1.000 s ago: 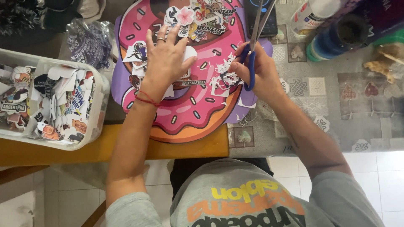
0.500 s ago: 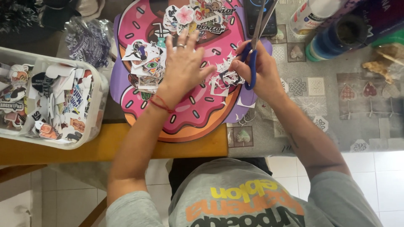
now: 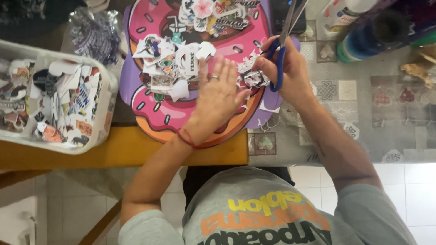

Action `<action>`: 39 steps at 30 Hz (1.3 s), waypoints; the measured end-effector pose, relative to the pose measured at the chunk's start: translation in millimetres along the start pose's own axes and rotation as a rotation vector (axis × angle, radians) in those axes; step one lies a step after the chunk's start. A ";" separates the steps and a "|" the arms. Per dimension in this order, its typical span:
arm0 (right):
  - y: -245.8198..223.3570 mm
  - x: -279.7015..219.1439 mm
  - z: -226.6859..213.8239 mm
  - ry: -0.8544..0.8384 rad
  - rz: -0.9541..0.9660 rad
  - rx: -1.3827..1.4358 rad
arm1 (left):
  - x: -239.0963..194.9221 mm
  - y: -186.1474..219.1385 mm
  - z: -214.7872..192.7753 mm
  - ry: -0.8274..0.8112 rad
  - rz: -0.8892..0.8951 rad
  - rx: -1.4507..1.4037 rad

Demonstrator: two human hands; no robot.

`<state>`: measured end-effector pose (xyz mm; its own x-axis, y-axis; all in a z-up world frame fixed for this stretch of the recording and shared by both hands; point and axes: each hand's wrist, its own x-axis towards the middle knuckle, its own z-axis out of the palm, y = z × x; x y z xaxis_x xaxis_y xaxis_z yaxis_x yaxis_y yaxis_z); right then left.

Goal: Trimming the edges of pre-printed stickers using scissors to prepare them for use.

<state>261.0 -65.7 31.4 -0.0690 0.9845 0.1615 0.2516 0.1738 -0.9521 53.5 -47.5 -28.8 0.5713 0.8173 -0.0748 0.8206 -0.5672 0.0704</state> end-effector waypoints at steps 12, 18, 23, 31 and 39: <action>-2.2 1.2 5.3 0.019 0.055 0.003 | -63.9 -38.9 7.9 0.444 -0.012 -0.068; 9.0 1.3 4.9 -0.035 0.043 0.033 | -96.5 -95.0 11.3 0.452 -0.148 0.161; 13.0 1.1 6.3 -0.049 0.028 -0.052 | -100.7 -105.4 10.8 0.434 -0.133 0.174; 10.9 1.4 4.8 -0.056 0.008 -0.042 | -105.5 -98.3 3.7 0.510 -0.066 0.223; 10.9 0.8 6.4 -0.033 0.020 -0.099 | -90.7 -72.2 -0.9 0.586 0.049 0.179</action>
<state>257.5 -63.2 19.5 -0.0945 0.9866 0.1329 0.3474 0.1578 -0.9243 -57.6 -80.5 -26.1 0.5465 0.6813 0.4871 0.8126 -0.5721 -0.1116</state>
